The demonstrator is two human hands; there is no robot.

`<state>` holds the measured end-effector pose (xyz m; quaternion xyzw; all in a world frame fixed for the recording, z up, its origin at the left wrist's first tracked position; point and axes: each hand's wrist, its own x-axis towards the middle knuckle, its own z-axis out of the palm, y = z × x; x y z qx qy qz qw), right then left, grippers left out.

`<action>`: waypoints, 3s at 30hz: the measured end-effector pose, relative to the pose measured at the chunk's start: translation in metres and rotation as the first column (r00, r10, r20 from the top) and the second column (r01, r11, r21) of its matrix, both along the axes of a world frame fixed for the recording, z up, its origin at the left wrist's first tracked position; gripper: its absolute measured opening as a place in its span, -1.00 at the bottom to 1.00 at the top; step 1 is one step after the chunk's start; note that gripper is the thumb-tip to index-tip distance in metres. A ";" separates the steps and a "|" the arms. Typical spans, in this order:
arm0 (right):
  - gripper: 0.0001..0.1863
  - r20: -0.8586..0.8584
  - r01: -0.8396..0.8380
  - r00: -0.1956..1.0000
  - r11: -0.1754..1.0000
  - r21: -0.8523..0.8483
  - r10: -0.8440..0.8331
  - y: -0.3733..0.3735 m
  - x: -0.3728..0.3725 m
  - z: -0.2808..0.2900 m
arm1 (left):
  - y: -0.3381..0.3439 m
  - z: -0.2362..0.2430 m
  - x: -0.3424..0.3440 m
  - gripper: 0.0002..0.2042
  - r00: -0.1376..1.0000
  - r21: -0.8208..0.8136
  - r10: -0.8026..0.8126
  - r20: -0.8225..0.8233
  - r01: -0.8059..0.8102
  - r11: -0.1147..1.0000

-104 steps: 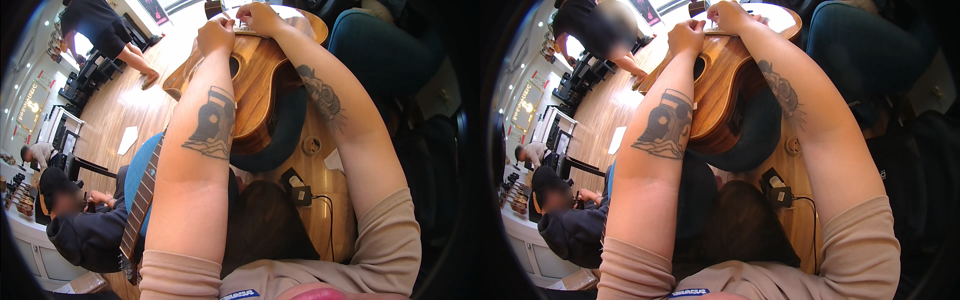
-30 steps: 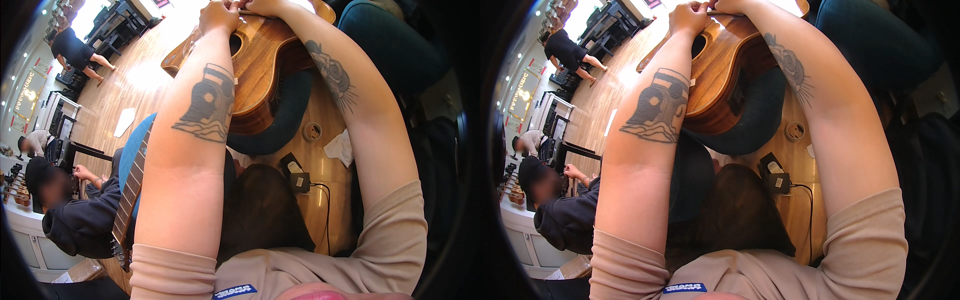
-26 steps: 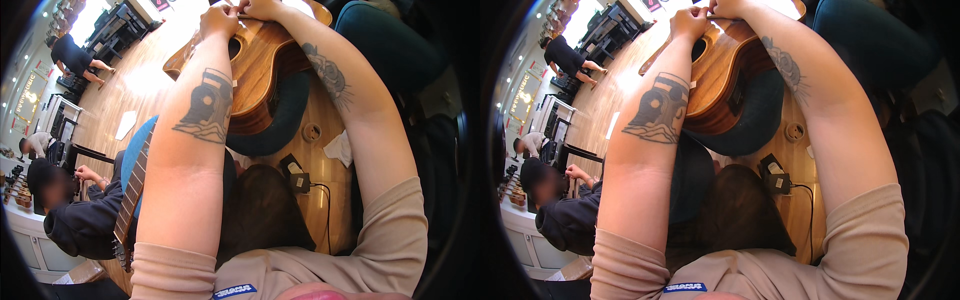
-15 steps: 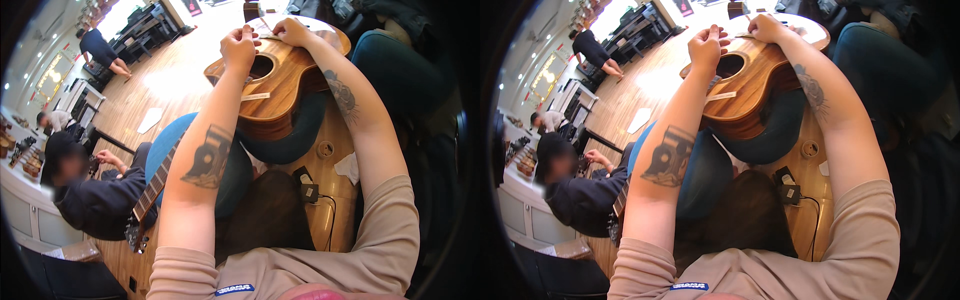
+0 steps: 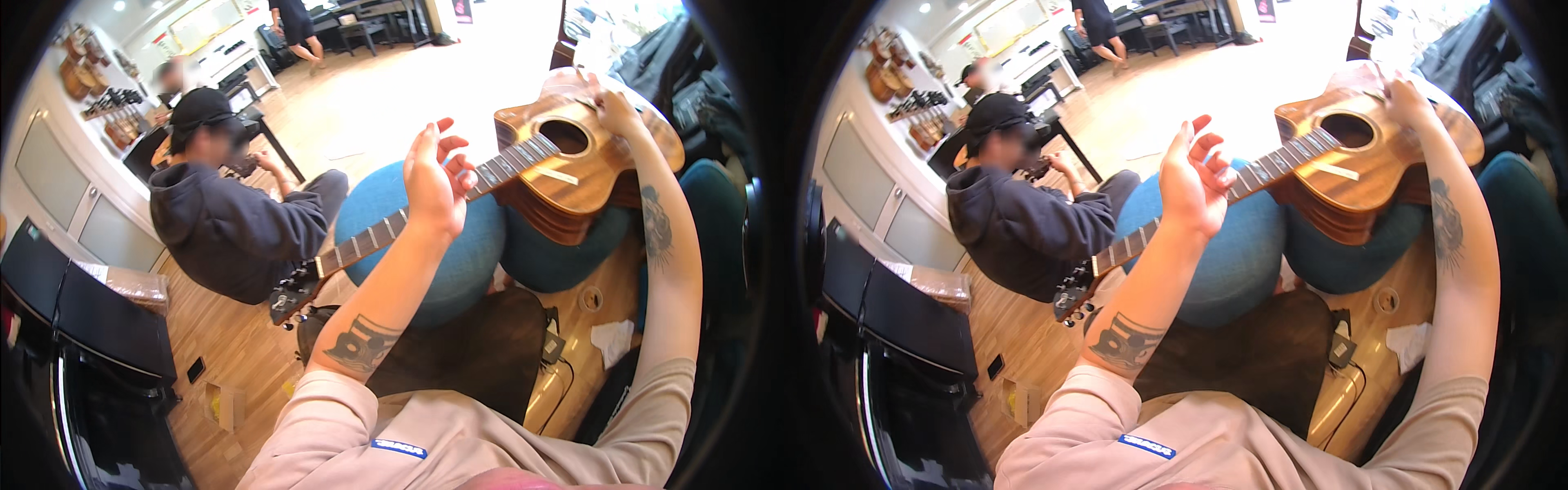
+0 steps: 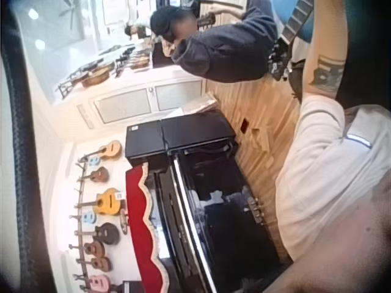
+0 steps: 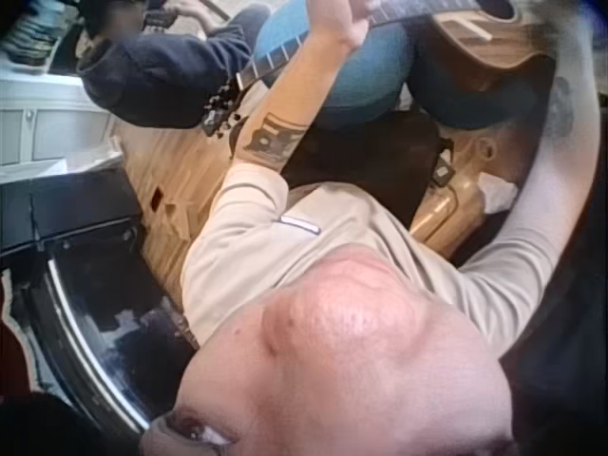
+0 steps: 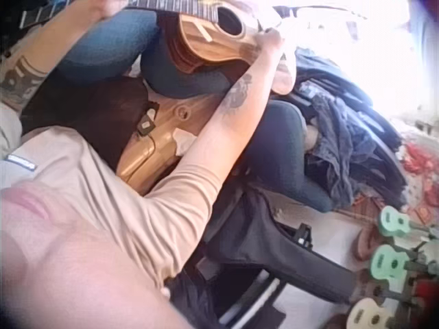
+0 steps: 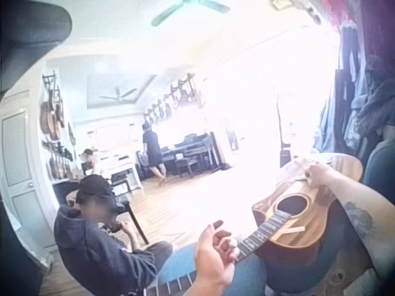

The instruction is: The person is sitting on the floor in a music store, replacing a string on an acoustic guitar. They thread a new string through the bridge, pull it taut, and secure it at the tuning peg on the headstock.

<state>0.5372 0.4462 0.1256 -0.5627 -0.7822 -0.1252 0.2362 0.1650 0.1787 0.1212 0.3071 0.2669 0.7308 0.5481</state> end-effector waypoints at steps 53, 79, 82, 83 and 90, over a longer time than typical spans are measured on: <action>-0.90 -0.218 -0.787 0.486 0.533 0.312 0.846 -0.336 -0.402 -0.039 | -0.218 -0.073 -0.229 -0.85 0.950 0.085 0.274 -0.151 -0.264 0.961; -0.88 -0.358 -0.946 0.294 0.324 0.024 0.886 -0.316 -0.462 -0.047 | -0.205 -0.112 -0.260 -0.87 0.531 0.141 0.506 -0.679 -0.583 0.800; -0.87 -0.327 -0.951 0.295 0.309 -0.009 0.898 -0.310 -0.470 -0.049 | -0.196 -0.110 -0.258 -0.89 0.500 0.166 0.516 -0.696 -0.587 0.792; -0.87 -0.310 -0.953 0.293 0.302 -0.018 0.905 -0.309 -0.472 -0.051 | -0.192 -0.113 -0.258 -0.92 0.455 0.181 0.517 -0.725 -0.598 0.780; -0.89 -0.218 -0.952 0.292 0.306 0.029 0.931 -0.289 -0.477 -0.062 | -0.178 -0.123 -0.265 -0.91 0.309 0.249 0.501 -0.809 -0.591 0.767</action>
